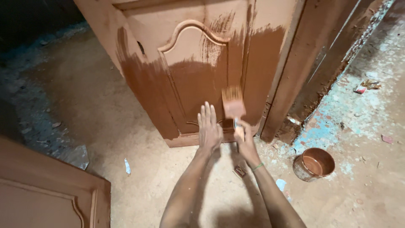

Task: The person paints a wooden door with brown paint using a brush. They repeatedly dip the brush into a paint can and apply paint to the door surface, covering the lower and middle sections.

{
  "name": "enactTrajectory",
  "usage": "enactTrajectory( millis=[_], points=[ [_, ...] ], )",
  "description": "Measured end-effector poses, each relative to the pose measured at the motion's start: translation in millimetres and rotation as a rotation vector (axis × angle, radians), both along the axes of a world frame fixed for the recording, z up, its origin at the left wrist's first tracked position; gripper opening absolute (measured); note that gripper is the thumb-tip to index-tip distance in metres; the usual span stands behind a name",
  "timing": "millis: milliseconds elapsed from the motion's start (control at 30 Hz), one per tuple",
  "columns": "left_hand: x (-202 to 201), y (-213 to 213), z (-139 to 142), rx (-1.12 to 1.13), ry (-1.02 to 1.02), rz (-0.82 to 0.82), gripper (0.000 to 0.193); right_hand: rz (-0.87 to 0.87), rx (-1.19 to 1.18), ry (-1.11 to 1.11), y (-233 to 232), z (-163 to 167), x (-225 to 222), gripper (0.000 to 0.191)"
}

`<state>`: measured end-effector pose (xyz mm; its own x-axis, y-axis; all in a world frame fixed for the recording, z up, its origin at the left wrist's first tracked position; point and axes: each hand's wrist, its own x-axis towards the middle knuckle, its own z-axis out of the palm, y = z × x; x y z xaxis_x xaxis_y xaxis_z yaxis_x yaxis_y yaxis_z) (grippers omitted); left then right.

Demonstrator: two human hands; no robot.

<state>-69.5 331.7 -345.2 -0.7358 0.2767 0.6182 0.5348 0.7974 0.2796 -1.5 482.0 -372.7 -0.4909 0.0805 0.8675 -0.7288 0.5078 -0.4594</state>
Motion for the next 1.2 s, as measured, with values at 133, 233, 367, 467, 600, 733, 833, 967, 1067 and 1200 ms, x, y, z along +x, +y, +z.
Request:
enactTrajectory(
  millis=[133,233,367,467,600,733,833,967,1067,1200],
  points=[
    [0.7,-3.7,-25.5,-0.204,-0.063,-0.004,0.083,0.155,-0.432,-0.814,-9.5,-80.7,23.4,0.046],
    [5.8,-3.2,-37.7,-0.319,-0.104,-0.036,0.082,-0.023,-0.509,-1.190,-7.8,-102.0,43.1,0.058],
    [9.6,-3.0,-46.1,-0.337,-0.136,-0.041,0.082,-0.184,-0.404,-0.826,-6.7,-109.8,57.1,0.056],
    [12.9,-10.4,-53.8,-0.356,-0.169,-0.015,0.082,-0.162,-0.776,-0.811,-14.2,-108.5,65.3,0.048],
    [18.3,-32.8,-62.6,-0.417,-0.281,0.027,0.081,-0.143,-0.985,-0.572,-22.6,-105.6,71.0,0.052],
    [23.8,-52.6,-67.5,-0.406,-0.269,0.148,0.074,-0.134,-1.140,-0.675,-24.9,-99.1,62.8,0.052],
    [17.9,-57.5,-68.2,-0.397,-0.373,0.197,0.071,-0.071,-1.089,-0.808,-34.6,-97.8,48.6,0.055],
    [8.5,-56.0,-71.2,-0.327,-0.384,0.187,0.073,-0.024,-0.940,-0.966,-60.1,-110.0,34.5,0.057],
    [6.9,-54.6,-75.6,-0.279,-0.308,0.173,0.072,0.069,-0.585,-0.881,-75.6,-125.6,36.9,0.059],
    [3.4,-56.0,-76.1,-0.274,-0.334,0.185,0.076,0.207,-0.460,-0.967,-82.4,-135.2,41.3,0.056]
  ],
)
